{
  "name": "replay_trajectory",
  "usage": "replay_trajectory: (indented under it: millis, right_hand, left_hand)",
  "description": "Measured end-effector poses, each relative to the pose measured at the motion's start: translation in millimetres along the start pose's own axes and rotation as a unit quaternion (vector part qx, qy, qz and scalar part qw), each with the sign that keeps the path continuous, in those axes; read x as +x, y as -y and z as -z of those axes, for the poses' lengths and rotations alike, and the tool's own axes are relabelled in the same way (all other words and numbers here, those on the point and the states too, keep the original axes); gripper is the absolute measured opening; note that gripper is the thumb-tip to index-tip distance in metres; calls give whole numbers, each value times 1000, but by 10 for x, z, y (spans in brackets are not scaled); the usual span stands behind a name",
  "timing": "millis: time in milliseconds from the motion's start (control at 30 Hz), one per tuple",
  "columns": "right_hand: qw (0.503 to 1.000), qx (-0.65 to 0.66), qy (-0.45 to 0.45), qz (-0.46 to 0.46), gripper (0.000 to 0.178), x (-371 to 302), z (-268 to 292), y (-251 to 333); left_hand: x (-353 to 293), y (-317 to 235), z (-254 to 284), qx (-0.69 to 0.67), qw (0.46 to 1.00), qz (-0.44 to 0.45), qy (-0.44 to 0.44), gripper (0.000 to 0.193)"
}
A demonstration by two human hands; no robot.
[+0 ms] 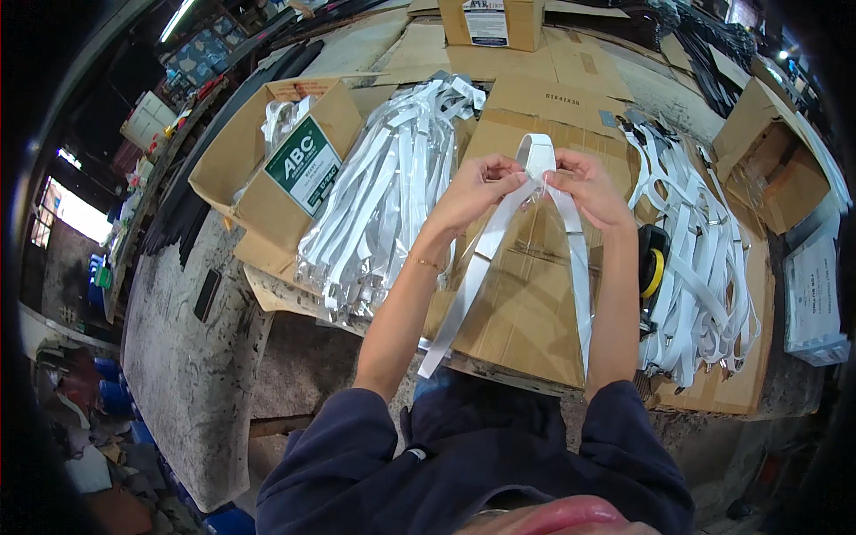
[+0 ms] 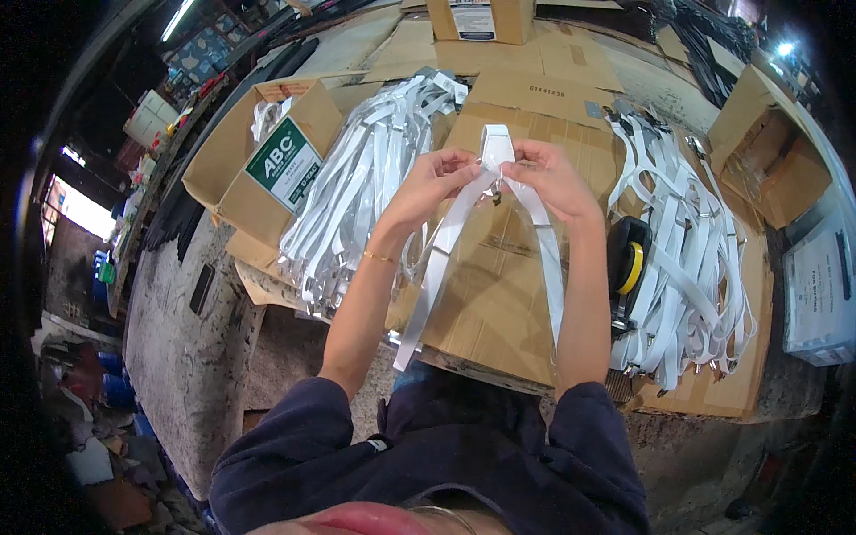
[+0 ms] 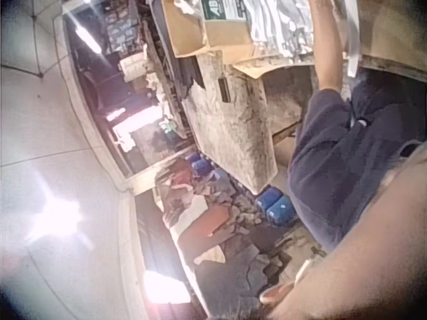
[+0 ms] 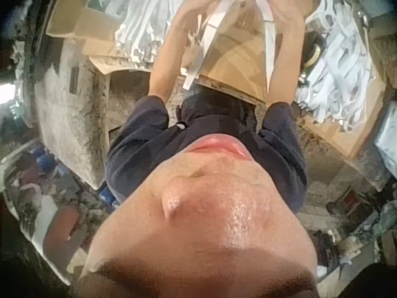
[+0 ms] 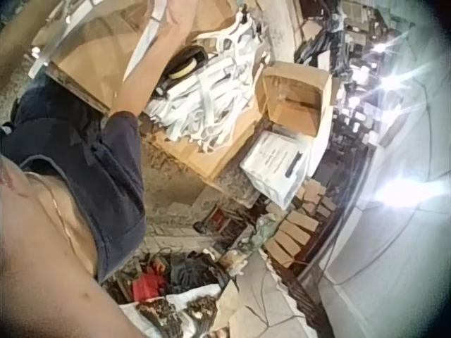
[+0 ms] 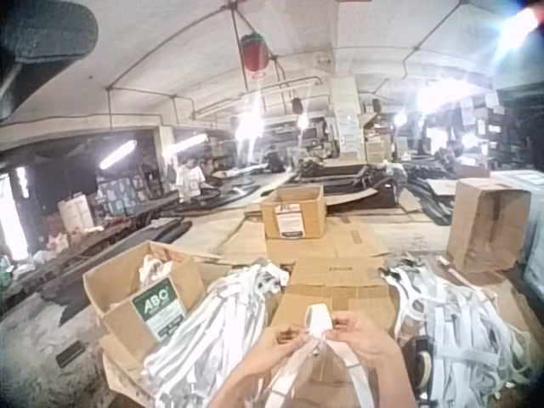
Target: Assembling white elastic straps with metal clips and sliding them into plastic packaging.
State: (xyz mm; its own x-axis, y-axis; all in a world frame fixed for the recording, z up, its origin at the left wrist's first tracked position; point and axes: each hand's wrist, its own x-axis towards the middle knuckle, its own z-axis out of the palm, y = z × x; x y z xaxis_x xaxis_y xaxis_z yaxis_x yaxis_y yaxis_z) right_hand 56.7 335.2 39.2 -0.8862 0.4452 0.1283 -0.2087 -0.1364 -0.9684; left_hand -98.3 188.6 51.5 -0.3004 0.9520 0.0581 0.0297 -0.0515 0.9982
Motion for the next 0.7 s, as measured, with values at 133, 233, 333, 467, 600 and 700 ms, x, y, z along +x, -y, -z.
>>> replay_trajectory:
  millis: [133,233,333,467,600,700]
  right_hand:
    - [998,-57,-7,26,33,-257,-413,337]
    - [992,-108,-24,60,36,-410,-554,515]
    - [984,-157,-28,78,35,-553,-761,766]
    - [972,-194,-77,106,23,-721,-960,871]
    - [975,-204,-16,84,15,-823,-896,933]
    - [969,-189,-10,158,12,-852,-899,960]
  left_hand:
    - [-420,-291,-36,7,1000,-4,8,18]
    - [-636,-458,-59,24,998,-63,-6,22]
    - [-835,-663,-136,-10,996,-79,-32,23]
    - [-934,-780,-189,8,996,-73,-57,19]
    - [-942,-759,-187,-105,993,-44,-13,18]
    - [-1011,-846,-196,-10,998,-53,21,18]
